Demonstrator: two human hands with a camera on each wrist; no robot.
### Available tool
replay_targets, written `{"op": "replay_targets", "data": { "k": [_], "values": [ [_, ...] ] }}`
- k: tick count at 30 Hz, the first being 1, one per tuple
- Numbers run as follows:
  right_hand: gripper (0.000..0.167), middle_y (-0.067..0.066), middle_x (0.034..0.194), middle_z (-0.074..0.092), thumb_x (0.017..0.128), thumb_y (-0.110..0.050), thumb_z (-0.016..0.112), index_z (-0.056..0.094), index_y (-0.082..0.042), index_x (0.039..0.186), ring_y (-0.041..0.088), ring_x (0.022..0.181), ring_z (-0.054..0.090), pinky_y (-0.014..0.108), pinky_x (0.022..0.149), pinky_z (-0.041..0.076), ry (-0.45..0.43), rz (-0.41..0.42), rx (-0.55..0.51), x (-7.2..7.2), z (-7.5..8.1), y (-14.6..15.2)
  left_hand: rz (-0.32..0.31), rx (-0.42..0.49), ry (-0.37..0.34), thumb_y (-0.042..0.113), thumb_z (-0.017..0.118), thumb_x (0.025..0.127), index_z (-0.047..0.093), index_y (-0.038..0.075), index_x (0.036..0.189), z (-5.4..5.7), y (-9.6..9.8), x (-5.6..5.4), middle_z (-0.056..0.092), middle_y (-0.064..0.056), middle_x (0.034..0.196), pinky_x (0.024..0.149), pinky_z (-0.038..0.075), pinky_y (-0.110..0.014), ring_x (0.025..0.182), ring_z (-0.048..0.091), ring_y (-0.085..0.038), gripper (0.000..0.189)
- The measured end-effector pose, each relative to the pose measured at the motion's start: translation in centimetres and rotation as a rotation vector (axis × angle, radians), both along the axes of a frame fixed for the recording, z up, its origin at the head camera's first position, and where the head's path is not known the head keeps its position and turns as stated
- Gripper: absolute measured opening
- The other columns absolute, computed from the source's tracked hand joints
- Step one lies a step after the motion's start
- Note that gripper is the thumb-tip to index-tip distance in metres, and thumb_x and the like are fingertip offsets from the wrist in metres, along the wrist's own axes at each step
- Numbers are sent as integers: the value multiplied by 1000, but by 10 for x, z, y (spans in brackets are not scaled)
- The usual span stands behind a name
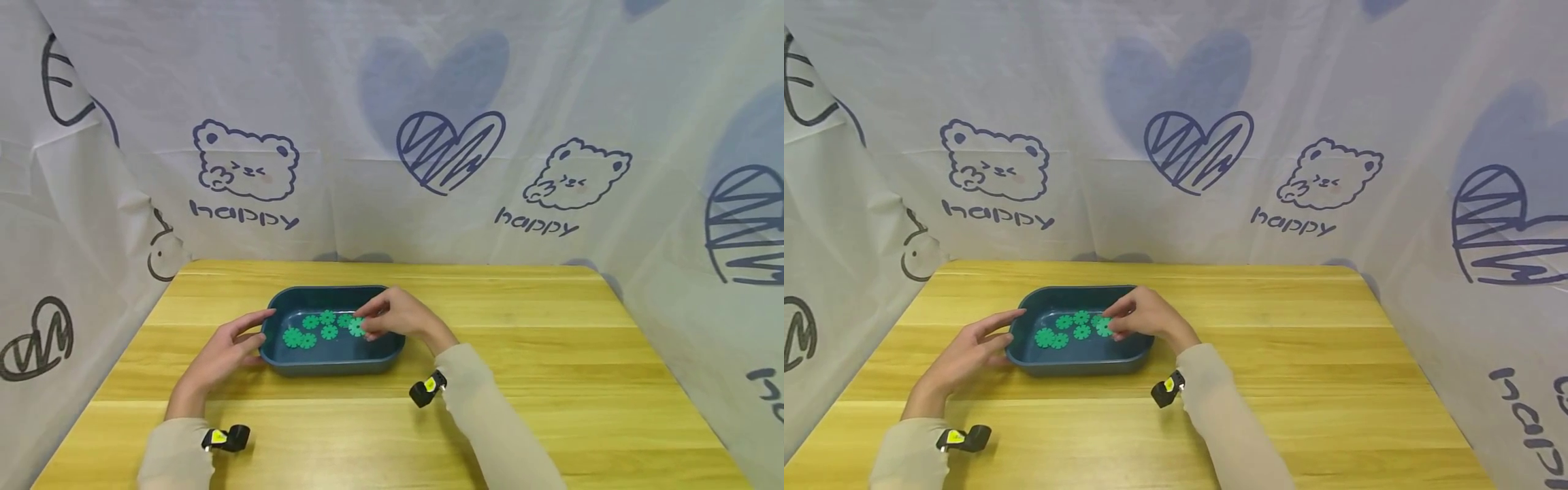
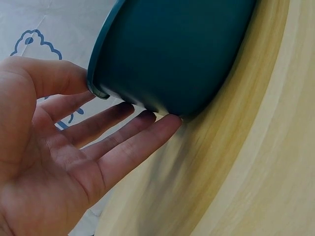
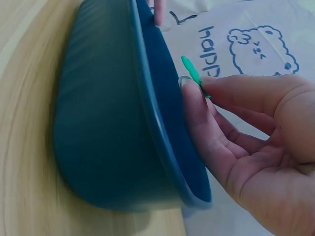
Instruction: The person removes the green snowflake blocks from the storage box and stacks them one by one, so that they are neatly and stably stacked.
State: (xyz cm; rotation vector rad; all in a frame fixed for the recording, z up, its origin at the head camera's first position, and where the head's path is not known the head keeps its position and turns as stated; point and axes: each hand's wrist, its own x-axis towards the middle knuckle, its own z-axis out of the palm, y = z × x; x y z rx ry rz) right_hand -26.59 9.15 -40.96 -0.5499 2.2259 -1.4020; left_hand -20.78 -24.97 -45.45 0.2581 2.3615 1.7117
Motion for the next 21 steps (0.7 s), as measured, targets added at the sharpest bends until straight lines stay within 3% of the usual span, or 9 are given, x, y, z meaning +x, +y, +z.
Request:
{"op": "replay_targets", "data": {
  "k": [11,18,21],
  "values": [
    [26,18,102,77,96,-4,70,73,4,120,14,73,72,34,79,66,4,-15,-34,5,3,35,-5,20,1,12,50,108,36,2,159,-1,0,-1,23,-28,168,90,64,-36,138,49,-51,54],
    [22,14,95,77,94,-4,72,74,2,115,23,77,73,53,88,64,5,-89,-15,6,4,60,0,16,-5,12,49,108,36,3,159,1,0,-1,22,-27,168,91,64,-36,138,49,-51,54],
    [24,15,95,76,93,-2,71,73,4,116,23,76,73,53,87,64,9,-103,-22,6,3,70,3,9,-5,12,49,108,36,3,159,2,1,0,22,-27,168,91,64,-36,139,48,-52,53]
  ]
}}
